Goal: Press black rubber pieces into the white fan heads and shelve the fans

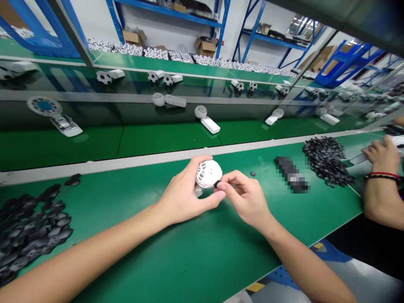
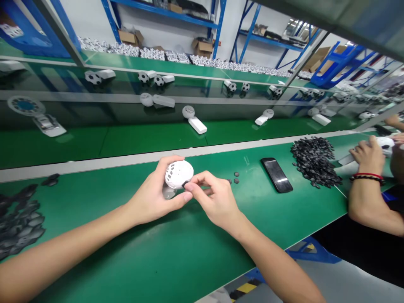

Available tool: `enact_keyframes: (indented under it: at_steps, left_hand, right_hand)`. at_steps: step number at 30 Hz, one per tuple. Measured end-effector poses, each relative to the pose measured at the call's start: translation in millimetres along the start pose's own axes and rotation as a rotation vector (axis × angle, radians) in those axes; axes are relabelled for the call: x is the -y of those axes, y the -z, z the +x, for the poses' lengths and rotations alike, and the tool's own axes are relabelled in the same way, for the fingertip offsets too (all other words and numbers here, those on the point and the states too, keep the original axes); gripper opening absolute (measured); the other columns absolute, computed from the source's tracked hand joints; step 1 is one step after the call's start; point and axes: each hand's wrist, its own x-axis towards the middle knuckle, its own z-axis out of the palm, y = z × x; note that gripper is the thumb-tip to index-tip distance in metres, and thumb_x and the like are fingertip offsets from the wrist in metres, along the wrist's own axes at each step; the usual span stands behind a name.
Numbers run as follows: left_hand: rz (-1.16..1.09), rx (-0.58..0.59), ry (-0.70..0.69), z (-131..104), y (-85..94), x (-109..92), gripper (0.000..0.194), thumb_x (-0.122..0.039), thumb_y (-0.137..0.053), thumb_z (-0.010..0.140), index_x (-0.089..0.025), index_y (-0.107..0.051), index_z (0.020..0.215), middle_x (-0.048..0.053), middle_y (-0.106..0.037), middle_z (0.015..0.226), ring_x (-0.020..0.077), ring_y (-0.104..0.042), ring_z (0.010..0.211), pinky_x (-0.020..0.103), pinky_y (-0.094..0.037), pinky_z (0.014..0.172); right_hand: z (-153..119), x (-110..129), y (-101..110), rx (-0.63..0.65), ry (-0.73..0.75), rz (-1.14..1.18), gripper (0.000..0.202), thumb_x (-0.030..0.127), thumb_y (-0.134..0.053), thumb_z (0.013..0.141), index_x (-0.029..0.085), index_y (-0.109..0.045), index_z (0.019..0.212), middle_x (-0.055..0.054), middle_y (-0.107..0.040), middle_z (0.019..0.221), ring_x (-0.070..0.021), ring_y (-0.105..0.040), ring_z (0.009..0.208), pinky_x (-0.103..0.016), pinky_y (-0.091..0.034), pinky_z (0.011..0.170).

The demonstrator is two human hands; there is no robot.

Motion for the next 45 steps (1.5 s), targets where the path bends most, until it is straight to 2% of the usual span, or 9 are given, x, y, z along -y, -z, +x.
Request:
enact_keyframes:
  at_steps: [7, 18, 20, 25, 33, 37, 40, 43, 45]
  left_hand:
    - [0.024, 0.000, -0.020, 2.0, 0.4, 1.1, 0.077, -0.060, -0.078, 0.086, -0.035, -0.038, 0.146, 0.004, -0.068, 0.114, 0.0226, -0.066, 0.090, 0.034, -0.051, 0.077]
    - [0.187, -0.077, -0.009, 2.8, -12.3, 2.0, 0.084, -0.071, -0.080, 0.078, -0.038, -0.039, 0.144, -0.002, -0.071, 0.108, 0.0214, -0.070, 0.085, 0.033, -0.052, 0.070]
    - [0.190, -0.087, -0.039, 3.4, -12.2, 4.6, 0.084, -0.066, -0.083, 0.078, -0.038, -0.039, 0.143, -0.002, -0.071, 0.107, 0.0202, -0.069, 0.084, 0.032, -0.052, 0.069]
    - [0.213, -0.119, -0.151, 5.8, -12.5, 7.0, 0.076, -0.064, -0.083, 0.081, -0.037, -0.042, 0.139, -0.002, -0.070, 0.114, 0.0167, -0.068, 0.084, 0.028, -0.052, 0.069]
    - [0.265, -0.138, -0.230, 5.5, -15.8, 4.4, 0.071, -0.064, -0.081, 0.083, -0.036, -0.045, 0.137, -0.003, -0.069, 0.125, 0.0157, -0.071, 0.093, 0.026, -0.054, 0.075]
    - [0.211, -0.019, -0.119, 8.9, -9.0, 5.3, 0.071, -0.062, -0.080, 0.084, -0.033, -0.044, 0.138, -0.004, -0.072, 0.105, 0.0145, -0.069, 0.079, 0.024, -0.052, 0.064]
    - [0.203, 0.006, -0.033, 12.2, -1.4, 2.5, 0.065, -0.064, -0.080, 0.082, -0.027, -0.053, 0.129, -0.003, -0.073, 0.092, 0.0157, -0.067, 0.070, 0.026, -0.049, 0.058]
    - [0.278, -0.082, -0.145, 12.1, 4.2, -1.2, 0.053, -0.061, -0.082, 0.081, -0.025, -0.065, 0.116, 0.003, -0.073, 0.108, 0.0220, -0.070, 0.091, 0.032, -0.054, 0.074]
    - [0.277, -0.184, -0.223, 10.7, 5.3, -0.7, 0.057, -0.056, -0.084, 0.082, -0.025, -0.064, 0.124, 0.006, -0.070, 0.123, 0.0260, -0.068, 0.108, 0.037, -0.056, 0.089]
  right_hand:
    - [-0.6, 3.2, 1.3, 0.021, -0.050, 0.061, 0.018, 0.039, -0.073, 0.098, 0.021, -0.070, 0.096, -0.003, -0.076, 0.089, -0.0165, -0.074, 0.079, -0.024, -0.061, 0.066]
    - [-0.2, -8.0, -10.1, -0.135, -0.126, 0.201, 0.037, 0.030, -0.093, 0.078, 0.021, -0.057, 0.078, 0.000, -0.074, 0.076, -0.0179, -0.074, 0.069, -0.026, -0.058, 0.060]
    - [1.0, -7.6, -10.1, -0.132, -0.143, 0.225, 0.039, 0.031, -0.094, 0.077, 0.022, -0.057, 0.083, 0.002, -0.074, 0.077, -0.0173, -0.074, 0.070, -0.025, -0.057, 0.061]
    - [4.7, -0.5, -2.6, -0.015, -0.176, 0.229, 0.060, 0.034, -0.089, 0.083, 0.029, -0.062, 0.136, 0.003, -0.077, 0.080, -0.0157, -0.074, 0.075, -0.026, -0.059, 0.074]
    - [10.0, -10.1, 6.5, 0.061, -0.170, 0.340, 0.052, 0.021, -0.094, 0.075, 0.025, -0.068, 0.119, 0.001, -0.076, 0.080, -0.0138, -0.069, 0.071, -0.024, -0.053, 0.067]
    - [24.5, -19.1, 36.5, 0.175, -0.159, 0.259, 0.033, 0.038, -0.084, 0.089, 0.021, -0.074, 0.114, -0.002, -0.076, 0.081, -0.0156, -0.072, 0.072, -0.027, -0.058, 0.070]
    - [34.1, -25.2, 78.7, 0.131, -0.192, -0.009, 0.035, 0.050, -0.067, 0.101, 0.020, -0.075, 0.117, -0.004, -0.075, 0.084, -0.0166, -0.072, 0.072, -0.030, -0.058, 0.069]
    - [34.7, -31.6, 114.4, 0.176, -0.279, -0.403, 0.028, 0.045, -0.068, 0.099, 0.021, -0.074, 0.113, -0.002, -0.075, 0.086, -0.0164, -0.070, 0.076, -0.029, -0.053, 0.068]
    - [32.4, -35.9, 125.6, 0.278, -0.352, -0.576, 0.020, 0.038, -0.072, 0.095, 0.021, -0.073, 0.106, -0.002, -0.075, 0.090, -0.0168, -0.070, 0.081, -0.028, -0.050, 0.070]
